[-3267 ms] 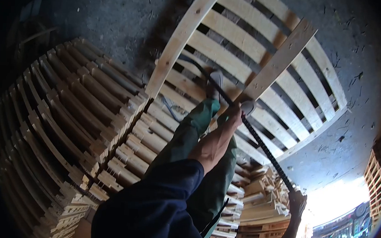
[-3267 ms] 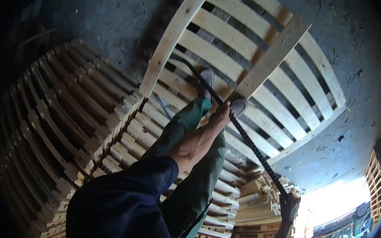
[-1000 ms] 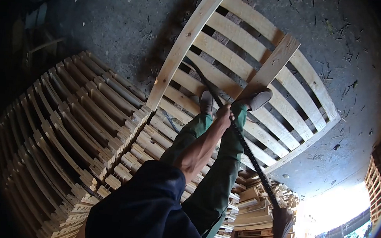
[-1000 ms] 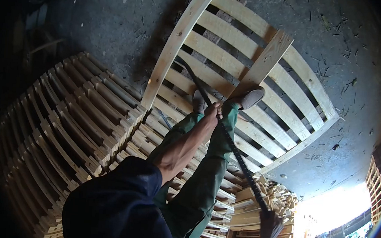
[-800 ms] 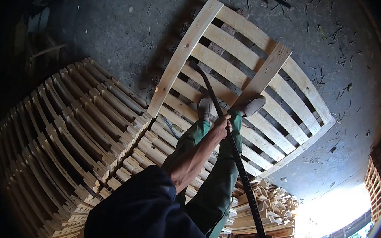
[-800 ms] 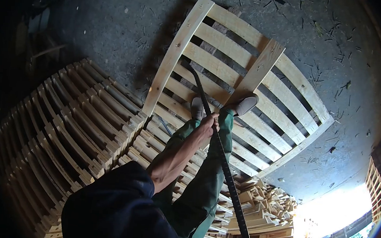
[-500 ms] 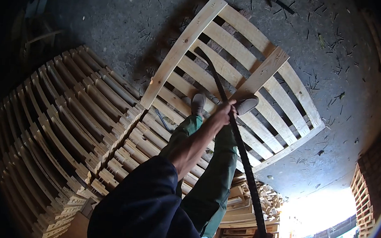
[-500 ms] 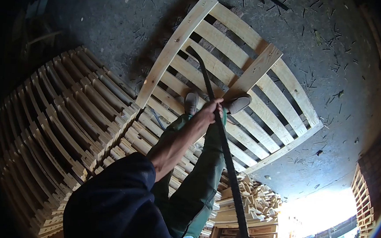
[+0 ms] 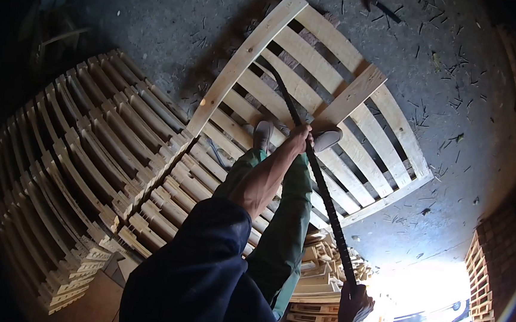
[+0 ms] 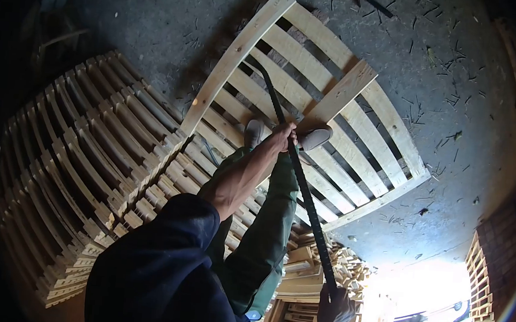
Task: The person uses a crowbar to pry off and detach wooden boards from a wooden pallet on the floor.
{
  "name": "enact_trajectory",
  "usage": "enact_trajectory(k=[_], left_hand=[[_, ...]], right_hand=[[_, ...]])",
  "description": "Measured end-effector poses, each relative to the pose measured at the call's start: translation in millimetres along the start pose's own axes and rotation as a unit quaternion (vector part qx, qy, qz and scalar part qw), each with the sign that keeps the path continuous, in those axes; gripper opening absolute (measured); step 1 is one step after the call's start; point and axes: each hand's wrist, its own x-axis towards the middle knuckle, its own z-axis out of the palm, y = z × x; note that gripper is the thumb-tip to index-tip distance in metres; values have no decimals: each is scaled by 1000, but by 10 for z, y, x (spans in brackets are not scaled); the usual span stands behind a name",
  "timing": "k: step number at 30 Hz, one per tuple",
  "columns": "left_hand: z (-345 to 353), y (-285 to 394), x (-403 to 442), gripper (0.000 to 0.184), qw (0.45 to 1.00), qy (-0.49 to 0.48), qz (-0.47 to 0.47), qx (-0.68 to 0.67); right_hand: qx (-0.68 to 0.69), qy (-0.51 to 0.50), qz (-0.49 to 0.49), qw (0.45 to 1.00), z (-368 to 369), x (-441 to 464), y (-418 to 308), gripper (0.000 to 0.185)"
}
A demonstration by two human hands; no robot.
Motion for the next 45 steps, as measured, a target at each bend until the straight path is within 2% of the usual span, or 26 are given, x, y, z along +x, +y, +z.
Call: enact_trajectory(k=[2, 8, 10, 12, 13, 18, 20, 22, 24, 28, 32, 34, 35, 36, 37, 39, 41, 42, 43, 44, 45], left_hand=[[67, 121, -148, 20, 999, 1, -32, 20], [70, 146, -100, 19, 1000, 16, -3, 21], [67, 132, -64, 19, 1000, -8, -6, 21], [55, 122, -77, 27, 1000, 10, -15, 25], [60, 133, -101, 29, 999, 16, -30, 15], [29, 155, -186, 24, 1000, 10, 9, -2], [35, 205, -279, 24, 999, 21, -25, -9], [125, 146, -397, 25, 999, 34, -13, 38], [239, -12, -587, 30, 998, 11, -45, 50], [364, -57, -688, 31, 998, -33, -53, 1], [135, 496, -516, 28, 981, -118, -141, -68], [128, 788, -559, 28, 990, -91, -102, -36], [92, 806, -414, 27, 985, -136, -106, -17], [117, 775, -433, 27, 985, -130, -110, -17], [193, 713, -442, 27, 989, -95, -106, -28], [407, 550, -291, 26, 994, -44, -94, -46], [578, 341, -138, 23, 999, -19, -37, -29], [681, 291, -127, 23, 999, 1, -13, -31], [725, 240, -80, 21, 999, -4, 26, -30], [718, 200, -26, 18, 998, -38, 30, -41], [692, 195, 8, 17, 998, -31, 4, -57]], right_hand=[[19, -30, 12, 999, -68, 11, -53, 30], [38, -32, 58, 997, -167, 5, -145, 33], [50, -41, 64, 996, -144, -3, -118, 33], [67, -45, 76, 994, -148, -8, -147, 34], [41, -35, 56, 997, -147, -18, -149, 34], [21, -8, 49, 999, -189, 4, -223, 32], [4, -3, 38, 999, -286, 12, -242, 31], [-7, -2, 39, 999, -360, 17, -353, 30], [-25, -14, 35, 999, -483, -19, -474, 30], [-73, -25, 33, 996, -724, 15, -726, 28], [-122, -52, 21, 991, -1008, 28, -862, 28], [-142, -45, 19, 989, -1076, 144, -882, 27], [-151, -41, 10, 988, -1095, 217, -869, 27], [-160, -46, 5, 986, -1179, 231, -904, 27], [-55, 30, 29, 998, -1080, 317, -842, 33], [-60, 45, 16, 997, -654, 436, -317, 34], [-98, 50, -15, 994, -171, 529, 279, 37], [-99, 86, -44, 990, -72, 631, 450, 36], [-84, 92, -40, 991, -71, 732, 518, 34], [-97, 115, -55, 987, -56, 817, 585, 33], [-78, 116, -56, 989, -83, 880, 569, 33]])
